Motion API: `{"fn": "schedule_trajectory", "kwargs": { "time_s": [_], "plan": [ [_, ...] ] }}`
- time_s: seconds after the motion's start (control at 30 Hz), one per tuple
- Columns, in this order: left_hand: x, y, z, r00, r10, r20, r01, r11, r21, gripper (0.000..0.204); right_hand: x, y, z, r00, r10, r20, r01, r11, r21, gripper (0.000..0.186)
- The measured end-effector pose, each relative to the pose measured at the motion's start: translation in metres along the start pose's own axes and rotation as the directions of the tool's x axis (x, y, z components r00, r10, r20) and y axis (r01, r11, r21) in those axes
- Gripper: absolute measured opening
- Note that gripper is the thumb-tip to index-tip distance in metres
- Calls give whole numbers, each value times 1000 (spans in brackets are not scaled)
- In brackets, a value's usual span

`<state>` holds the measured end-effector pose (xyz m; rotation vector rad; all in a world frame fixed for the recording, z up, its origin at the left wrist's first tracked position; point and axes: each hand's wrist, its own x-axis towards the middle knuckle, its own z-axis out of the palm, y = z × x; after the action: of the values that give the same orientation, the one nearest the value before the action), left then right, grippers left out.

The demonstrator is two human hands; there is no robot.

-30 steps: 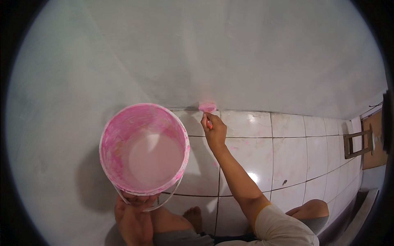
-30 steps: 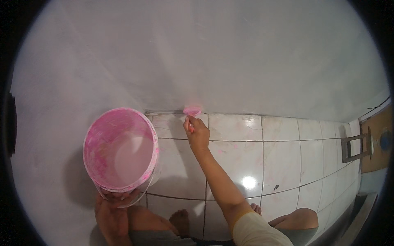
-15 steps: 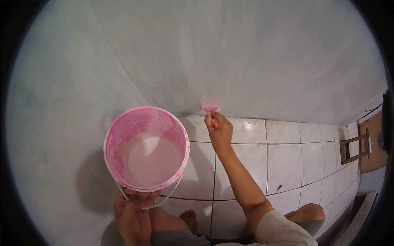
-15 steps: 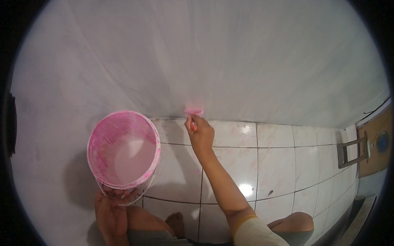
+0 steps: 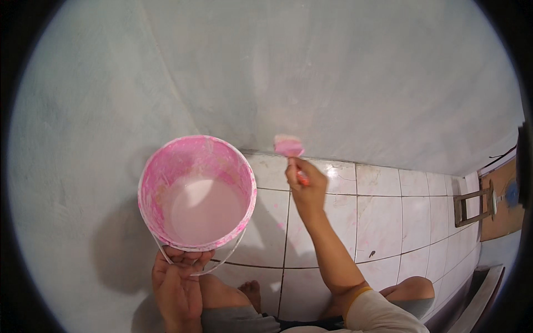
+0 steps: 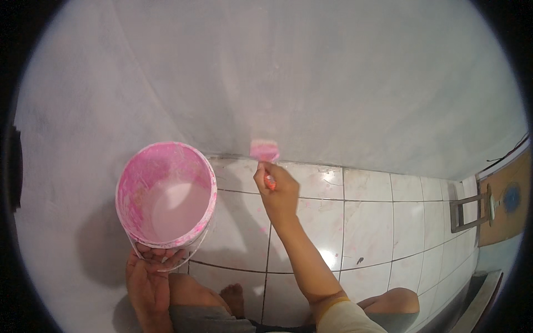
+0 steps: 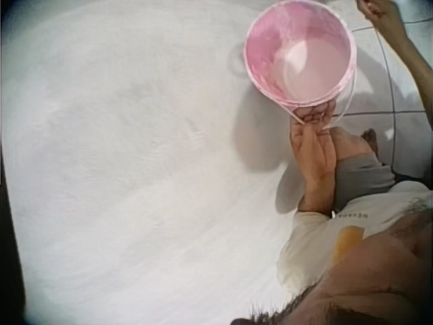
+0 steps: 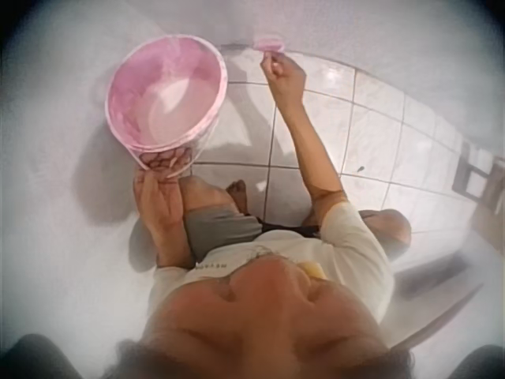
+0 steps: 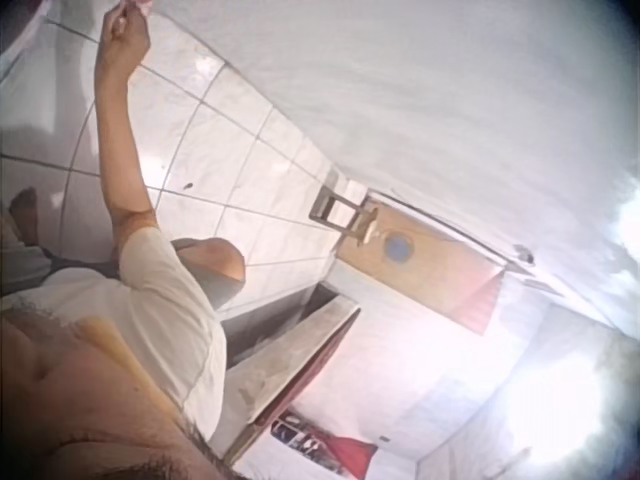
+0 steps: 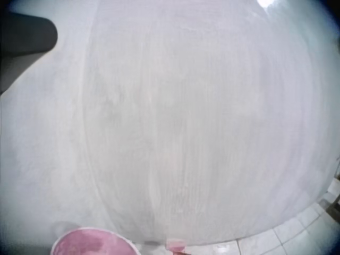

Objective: The person paints the lower corner of a wall using a brush, frequently dipping the brush into a pink bucket containing white paint.

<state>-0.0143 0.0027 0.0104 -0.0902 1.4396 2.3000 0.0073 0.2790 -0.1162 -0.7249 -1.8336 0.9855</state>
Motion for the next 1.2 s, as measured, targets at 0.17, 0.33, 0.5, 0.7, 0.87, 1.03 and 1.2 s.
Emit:
{"fn": "schedule_trajectory", "kwargs": {
  "time_s": [0.17, 0.33, 0.5, 0.7, 0.87, 1.03, 1.2],
  "plan": [
    [2, 3, 3, 1000, -6, 19, 7, 999, -32, 34, -27, 89, 50, 995, 39, 93, -17, 974, -227, 16],
    [3, 4, 2, 1000, -5, 13, 5, 998, -66, 30, -10, 95, 75, 994, -53, 97, 76, 964, -256, 15],
    [4, 1, -2, 1000, -12, -21, 11, 998, -54, 29, 33, 16, 61, 991, -130, -4, 126, 969, -213, 14],
    [6, -5, -2, 1000, 12, -18, -12, 1000, -15, 31, 55, -95, -19, 958, -182, -220, 229, 951, 210, 10],
    [6, -8, -5, 1000, 10, -5, -10, 1000, 26, 31, 26, -74, -49, 994, 101, -46, -90, 977, 194, 13],
    [7, -6, 6, 1000, 0, 3, 0, 999, 38, 32, -12, 70, 2, 978, 208, 26, -208, 978, -25, 20],
    [0, 2, 21, 1000, -19, -3, 19, 999, 45, 35, -10, 122, 25, 998, 63, 30, -54, 971, -231, 21]
  ]
}}
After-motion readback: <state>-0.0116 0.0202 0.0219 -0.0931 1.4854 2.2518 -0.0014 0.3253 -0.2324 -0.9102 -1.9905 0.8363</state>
